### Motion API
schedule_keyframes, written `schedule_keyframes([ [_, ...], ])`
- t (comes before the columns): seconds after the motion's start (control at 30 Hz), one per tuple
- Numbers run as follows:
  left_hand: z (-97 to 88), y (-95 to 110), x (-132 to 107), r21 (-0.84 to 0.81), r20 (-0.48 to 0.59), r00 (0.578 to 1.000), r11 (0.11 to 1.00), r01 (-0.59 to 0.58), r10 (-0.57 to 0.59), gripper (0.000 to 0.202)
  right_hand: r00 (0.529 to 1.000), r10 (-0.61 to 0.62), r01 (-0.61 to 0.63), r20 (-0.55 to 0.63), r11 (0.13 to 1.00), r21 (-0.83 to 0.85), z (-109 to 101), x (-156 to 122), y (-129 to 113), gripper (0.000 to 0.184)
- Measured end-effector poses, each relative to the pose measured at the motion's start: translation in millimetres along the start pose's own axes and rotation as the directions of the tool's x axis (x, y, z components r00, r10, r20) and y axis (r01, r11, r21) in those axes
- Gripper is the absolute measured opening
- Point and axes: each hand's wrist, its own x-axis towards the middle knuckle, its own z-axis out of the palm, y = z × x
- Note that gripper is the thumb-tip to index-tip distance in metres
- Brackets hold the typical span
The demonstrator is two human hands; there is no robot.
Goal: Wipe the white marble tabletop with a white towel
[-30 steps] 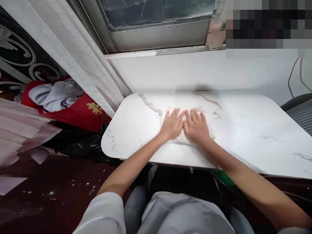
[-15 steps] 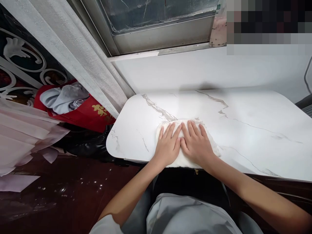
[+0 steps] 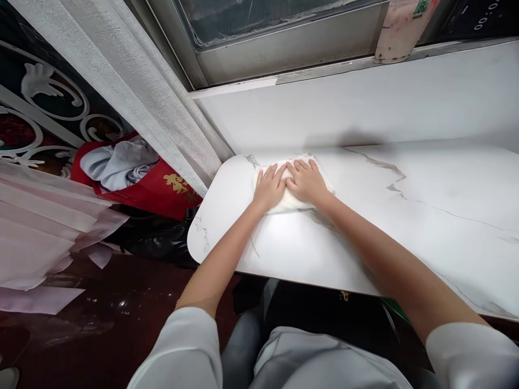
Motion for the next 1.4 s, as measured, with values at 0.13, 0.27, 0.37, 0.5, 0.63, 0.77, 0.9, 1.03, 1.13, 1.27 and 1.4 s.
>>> schedule_keyframes([
  [0.13,-2.6,-19.0,28.2,-0.044,0.013,1.000,0.999,-0.001,0.001,0.052,1.000,0.015,-0.015,-0.006,1.000,-0.003,10.2,32.1,1.0,0.059],
  [0.27,-5.0,-36.7,49.6,-0.067,0.005,1.000,0.998,-0.009,0.010,0.052,1.000,0.030,-0.030,-0.009,0.999,-0.015,18.8,56.6,-1.4,0.059],
  [0.37,-7.0,-45.9,61.6,-0.070,0.003,1.000,0.997,-0.020,0.020,0.052,0.999,0.041,-0.041,-0.025,0.999,-0.001,23.6,70.5,-3.1,0.058],
  [0.5,-9.1,-51.1,70.0,-0.063,0.003,1.000,0.998,-0.020,0.021,0.052,0.998,0.039,-0.038,-0.055,0.999,0.024,27.3,81.6,-3.3,0.056],
  [0.63,-8.3,-51.6,70.2,-0.051,0.003,1.000,0.998,-0.022,0.023,0.053,0.998,0.031,-0.031,-0.053,1.000,-0.003,29.8,83.1,-1.7,0.055],
  [0.77,-8.5,-50.1,58.6,-0.024,0.004,1.000,0.999,-0.022,0.022,0.053,0.999,0.014,-0.015,-0.051,1.000,-0.021,31.2,72.6,-6.2,0.058],
  [0.9,-12.0,-49.8,26.5,0.004,0.015,0.999,0.999,-0.034,0.034,0.053,0.998,0.033,-0.033,-0.049,0.999,-0.014,27.4,44.1,-26.9,0.059],
  [1.03,-16.1,-52.9,-25.3,0.040,0.015,0.996,0.996,-0.086,0.085,0.053,0.999,0.031,-0.032,-0.042,0.999,-0.035,17.2,-0.6,-60.5,0.060],
  [1.13,-20.5,-56.3,-68.5,0.051,0.012,0.995,0.994,-0.100,0.100,0.052,1.000,-0.007,0.006,-0.030,0.999,-0.035,8.2,-34.5,-87.1,0.061],
  [1.27,-28.5,-60.8,-119.7,0.056,0.008,0.997,0.996,-0.075,0.075,0.053,0.996,-0.092,0.092,0.009,0.996,-0.006,-1.9,-68.3,-117.9,0.062],
  [1.4,-33.8,-65.3,-154.6,0.057,0.014,0.999,0.998,-0.042,0.041,0.054,0.988,-0.153,0.152,0.020,0.987,0.044,-8.0,-88.1,-138.7,0.063],
])
